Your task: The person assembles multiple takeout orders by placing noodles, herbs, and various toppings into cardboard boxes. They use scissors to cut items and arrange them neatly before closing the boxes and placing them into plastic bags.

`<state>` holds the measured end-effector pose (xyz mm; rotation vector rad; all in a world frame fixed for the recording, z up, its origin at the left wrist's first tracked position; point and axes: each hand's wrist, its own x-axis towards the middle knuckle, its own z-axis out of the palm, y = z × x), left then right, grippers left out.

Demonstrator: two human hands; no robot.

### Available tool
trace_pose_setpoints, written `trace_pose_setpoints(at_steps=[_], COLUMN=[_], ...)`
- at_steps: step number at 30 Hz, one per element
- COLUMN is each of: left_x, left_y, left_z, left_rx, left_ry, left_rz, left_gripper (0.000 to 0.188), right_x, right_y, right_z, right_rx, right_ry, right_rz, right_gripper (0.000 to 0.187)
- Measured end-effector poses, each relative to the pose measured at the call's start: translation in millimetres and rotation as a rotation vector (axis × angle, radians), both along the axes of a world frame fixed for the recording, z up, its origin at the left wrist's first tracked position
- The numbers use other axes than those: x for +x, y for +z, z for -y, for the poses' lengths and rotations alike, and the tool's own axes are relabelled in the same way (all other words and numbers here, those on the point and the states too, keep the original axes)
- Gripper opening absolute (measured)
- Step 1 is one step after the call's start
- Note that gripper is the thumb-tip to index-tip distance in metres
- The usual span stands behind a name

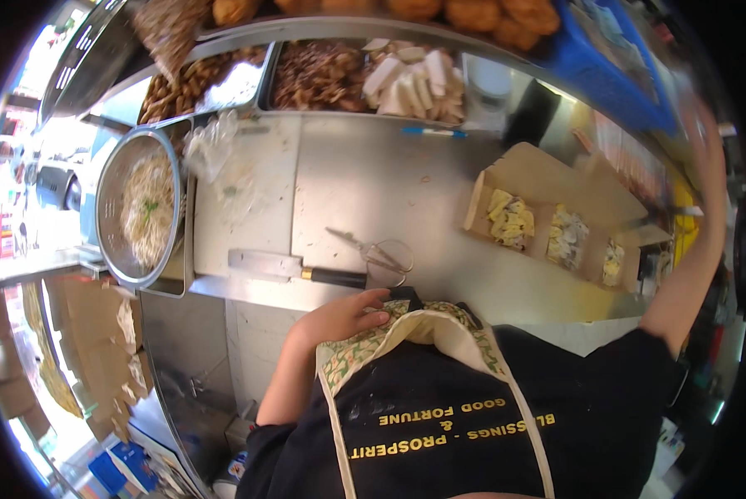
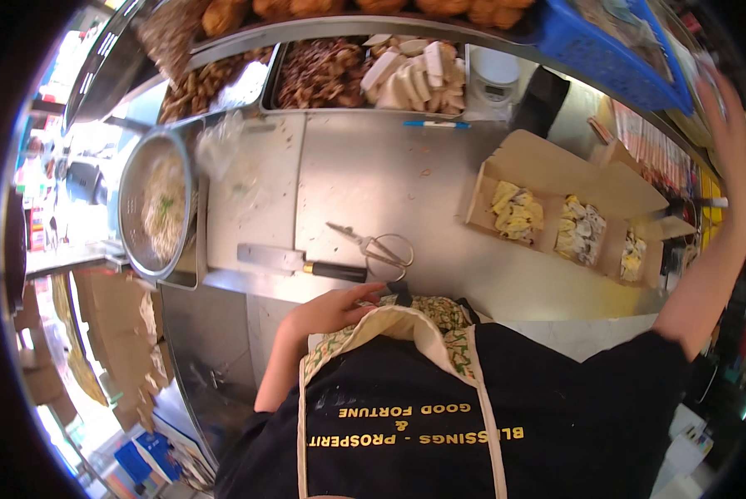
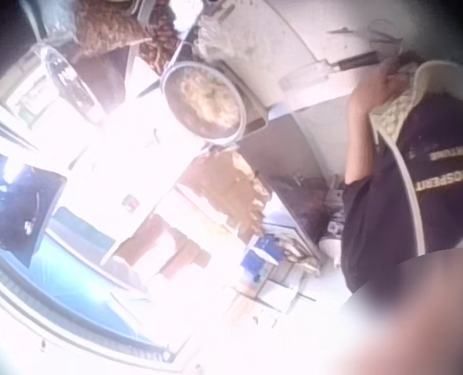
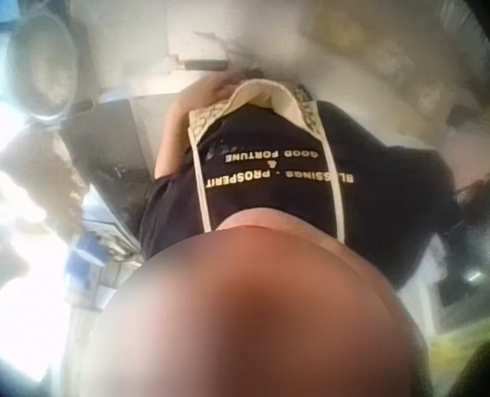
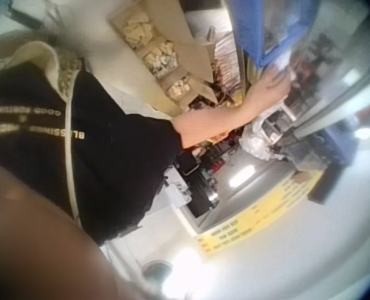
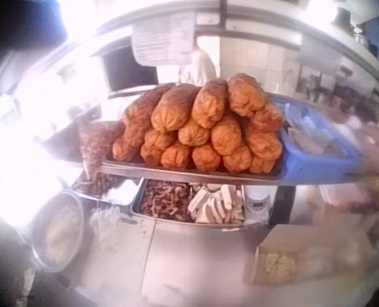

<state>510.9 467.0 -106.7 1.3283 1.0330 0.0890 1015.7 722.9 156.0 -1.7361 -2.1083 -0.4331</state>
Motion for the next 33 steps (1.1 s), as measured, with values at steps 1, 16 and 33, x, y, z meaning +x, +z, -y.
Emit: trace_pose_setpoints(at_steps=[1, 16, 33], left_x=[-9.1, -290.6, -195.1], left_y=[3.7, -22.7, 4.9], left_z=[1.7, -185.3, -52.7], left_rx=[0.010, -0.357, 1.159], left_ry=[-0.004, 1.595, 0.291], left_rz=[0.115, 1.286, -0.849], left_gripper=[0.060, 0.099, 0.116], right_x=[2.6, -228.7, -376.0], right_y=[-14.7, -164.0, -157.1], right_z=[45.4, 270.6, 292.6], right_rx=[-0.019, -0.977, -0.900], right_ry=[0.016, 0.111, 0.451], right_rz=[-0.150, -0.951, -0.703], right_gripper=[0.043, 0.031, 0.037])
